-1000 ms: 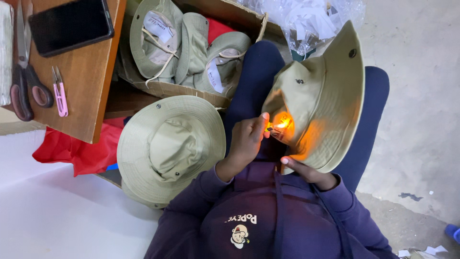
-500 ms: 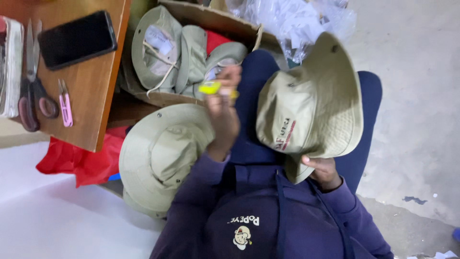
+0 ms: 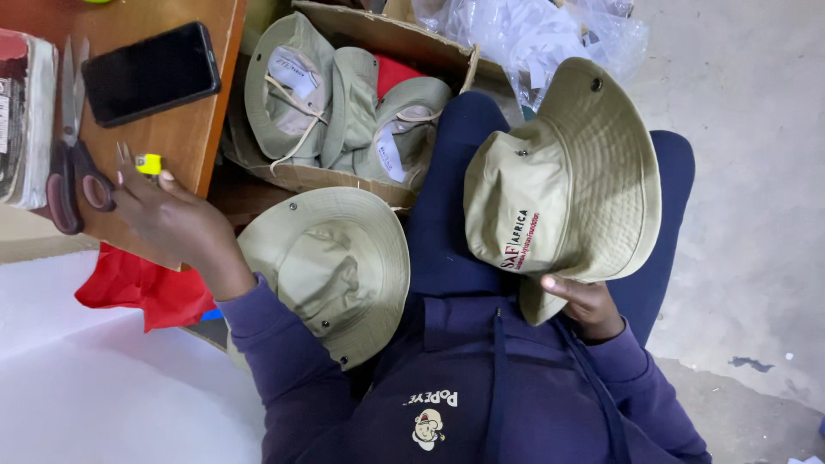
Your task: The person trims loose threads from a hat using a small tool and a lighter, then attaches a tag to the inside of the hat.
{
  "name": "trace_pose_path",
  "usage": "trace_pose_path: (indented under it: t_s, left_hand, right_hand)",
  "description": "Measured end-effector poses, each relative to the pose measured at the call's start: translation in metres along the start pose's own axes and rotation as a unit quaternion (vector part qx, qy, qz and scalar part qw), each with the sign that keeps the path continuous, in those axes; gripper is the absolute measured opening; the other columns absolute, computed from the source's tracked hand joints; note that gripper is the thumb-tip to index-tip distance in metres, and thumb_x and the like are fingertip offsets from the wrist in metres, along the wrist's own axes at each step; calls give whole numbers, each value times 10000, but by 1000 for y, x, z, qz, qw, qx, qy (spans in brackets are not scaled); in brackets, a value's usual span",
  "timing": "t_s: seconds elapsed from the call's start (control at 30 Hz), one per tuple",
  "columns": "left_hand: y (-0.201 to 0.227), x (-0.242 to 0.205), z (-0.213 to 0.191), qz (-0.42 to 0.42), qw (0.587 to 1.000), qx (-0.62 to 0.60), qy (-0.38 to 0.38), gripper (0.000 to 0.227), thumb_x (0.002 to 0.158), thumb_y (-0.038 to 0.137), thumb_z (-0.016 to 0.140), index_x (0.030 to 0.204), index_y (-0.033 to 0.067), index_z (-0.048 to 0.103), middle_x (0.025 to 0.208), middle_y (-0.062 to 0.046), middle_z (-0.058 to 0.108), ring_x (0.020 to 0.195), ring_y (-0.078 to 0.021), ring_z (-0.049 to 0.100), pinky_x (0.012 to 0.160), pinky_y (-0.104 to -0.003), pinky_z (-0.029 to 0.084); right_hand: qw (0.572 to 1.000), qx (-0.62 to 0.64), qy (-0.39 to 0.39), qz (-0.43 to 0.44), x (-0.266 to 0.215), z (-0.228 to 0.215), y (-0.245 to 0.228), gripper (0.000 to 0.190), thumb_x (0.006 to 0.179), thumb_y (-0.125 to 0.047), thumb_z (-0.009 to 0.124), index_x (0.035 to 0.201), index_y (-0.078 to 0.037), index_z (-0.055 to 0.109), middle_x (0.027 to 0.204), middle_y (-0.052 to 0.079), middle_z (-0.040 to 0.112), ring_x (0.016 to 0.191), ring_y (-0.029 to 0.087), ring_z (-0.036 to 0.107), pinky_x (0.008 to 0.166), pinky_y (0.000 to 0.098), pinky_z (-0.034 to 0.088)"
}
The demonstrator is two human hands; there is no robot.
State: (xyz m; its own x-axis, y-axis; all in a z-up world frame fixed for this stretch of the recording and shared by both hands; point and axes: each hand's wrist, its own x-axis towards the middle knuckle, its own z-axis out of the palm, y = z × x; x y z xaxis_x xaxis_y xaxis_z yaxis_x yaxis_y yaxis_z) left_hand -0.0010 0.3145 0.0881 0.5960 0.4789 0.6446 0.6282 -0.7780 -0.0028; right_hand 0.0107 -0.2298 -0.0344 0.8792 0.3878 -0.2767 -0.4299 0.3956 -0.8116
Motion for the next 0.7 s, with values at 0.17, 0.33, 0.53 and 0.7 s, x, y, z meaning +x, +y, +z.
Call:
trace_pose_path:
  t_s: [0.17, 0.33, 0.53, 0.7]
  left_hand:
    - [41, 3, -36, -15, 996, -93, -4, 453, 1212, 239, 539, 1542, -38, 400, 1495, -275, 488, 1394, -458, 453, 1147, -575, 445]
    - [127, -28, -68, 70, 917, -376, 114, 260, 1069, 70, 609, 1048, -118, 787, 1119, -246, 683, 1040, -419, 711, 1008, -513, 557]
    - [219, -94, -97, 318, 534, -630, -465, 245, 1044, -12, 457, 1217, -82, 615, 1225, -287, 654, 1177, -533, 628, 998, -558, 543]
    - [224, -171, -9, 374, 742, -284, -479, 314, 892, 222, 741, 1169, 113, 638, 1048, -136, 678, 1004, -419, 710, 880, -562, 523]
  right_hand:
    - [928, -366, 37, -58, 40, -50, 37, 217, 1027, -146, 616, 1156, -80, 453, 1208, 19, 456, 1188, 140, 460, 1260, 317, 252]
    - [665, -574, -181, -443, 33, 86, -59, 294, 1118, -114, 475, 1254, -15, 716, 1219, 137, 773, 1121, 342, 739, 919, 422, 608]
    - [568, -671, -277, -387, 56, 67, -4, 183, 1031, -166, 568, 1103, -120, 730, 1021, 57, 769, 1068, 268, 708, 1035, 441, 535]
    - [602, -670, -274, -336, 38, 68, -34, 263, 1088, -163, 518, 1243, -67, 708, 1247, 113, 725, 1261, 335, 636, 1084, 477, 509]
